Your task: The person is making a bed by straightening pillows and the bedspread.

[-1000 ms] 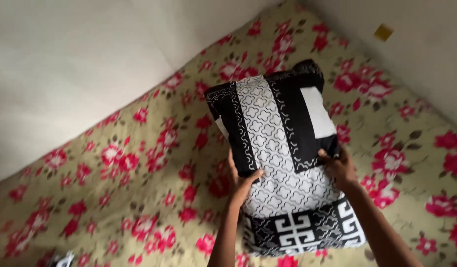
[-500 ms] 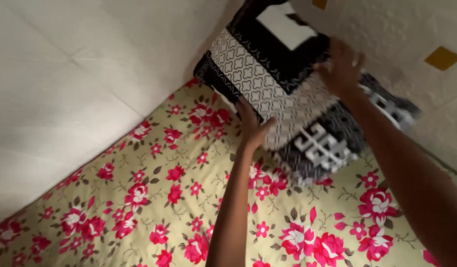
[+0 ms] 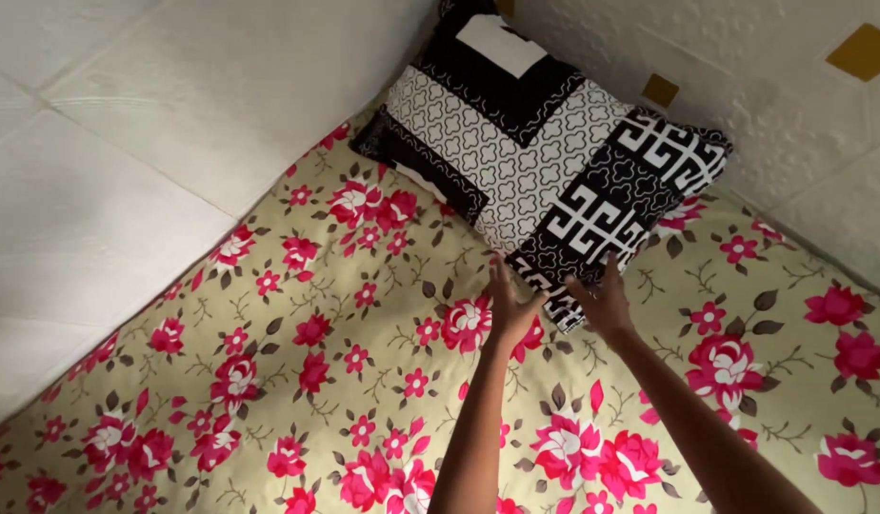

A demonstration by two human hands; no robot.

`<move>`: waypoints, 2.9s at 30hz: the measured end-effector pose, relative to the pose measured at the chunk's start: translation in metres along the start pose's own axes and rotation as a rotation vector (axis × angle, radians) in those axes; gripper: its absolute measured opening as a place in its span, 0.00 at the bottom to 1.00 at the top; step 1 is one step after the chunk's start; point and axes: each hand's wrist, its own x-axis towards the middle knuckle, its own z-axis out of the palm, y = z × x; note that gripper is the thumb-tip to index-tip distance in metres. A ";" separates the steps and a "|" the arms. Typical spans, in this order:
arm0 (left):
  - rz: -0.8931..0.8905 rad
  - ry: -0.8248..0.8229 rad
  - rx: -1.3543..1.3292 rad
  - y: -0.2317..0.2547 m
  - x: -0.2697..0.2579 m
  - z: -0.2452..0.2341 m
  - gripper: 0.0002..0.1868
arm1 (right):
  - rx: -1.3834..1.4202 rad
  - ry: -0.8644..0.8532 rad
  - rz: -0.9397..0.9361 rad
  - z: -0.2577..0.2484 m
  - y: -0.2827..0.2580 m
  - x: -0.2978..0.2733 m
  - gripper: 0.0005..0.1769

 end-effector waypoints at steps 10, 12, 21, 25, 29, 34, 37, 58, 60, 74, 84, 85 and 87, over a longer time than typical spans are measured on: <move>0.170 -0.064 -0.030 0.045 0.016 -0.004 0.60 | 0.367 -0.021 -0.081 0.021 0.003 0.051 0.54; 0.158 -0.105 0.001 0.056 0.019 -0.006 0.59 | 0.202 0.023 -0.217 0.014 0.015 0.054 0.50; -0.007 -0.117 0.113 0.046 -0.015 0.005 0.60 | 0.448 0.007 0.242 0.026 0.066 0.051 0.38; -0.118 -0.173 0.046 0.081 -0.037 -0.010 0.59 | 0.429 -0.011 0.227 0.046 0.121 0.072 0.31; -0.220 -0.233 -0.025 0.104 -0.065 -0.006 0.56 | 0.167 -0.097 -0.128 0.068 0.153 0.090 0.18; -0.237 -0.307 0.075 0.112 -0.097 -0.004 0.59 | 0.440 0.042 0.309 0.061 0.135 0.057 0.23; -0.569 -0.264 -0.054 0.130 -0.107 -0.011 0.52 | 0.452 0.042 0.296 0.054 0.146 0.035 0.17; -0.178 0.193 0.407 -0.003 -0.268 0.006 0.52 | 0.507 -0.124 0.034 0.072 0.165 -0.184 0.13; -0.189 0.197 0.384 -0.007 -0.287 0.001 0.54 | 0.527 -0.109 0.002 0.072 0.164 -0.202 0.14; -0.296 0.303 0.383 -0.011 -0.460 -0.109 0.51 | 0.317 -0.141 -0.077 0.104 0.168 -0.360 0.15; -0.438 0.446 0.415 -0.043 -0.639 -0.239 0.51 | 0.112 -0.237 -0.247 0.173 0.191 -0.509 0.18; -0.444 0.452 0.415 -0.056 -0.656 -0.246 0.51 | 0.109 -0.244 -0.248 0.180 0.190 -0.526 0.18; -0.406 0.483 0.500 -0.082 -0.688 -0.256 0.50 | -0.087 -0.222 -0.343 0.191 0.191 -0.558 0.20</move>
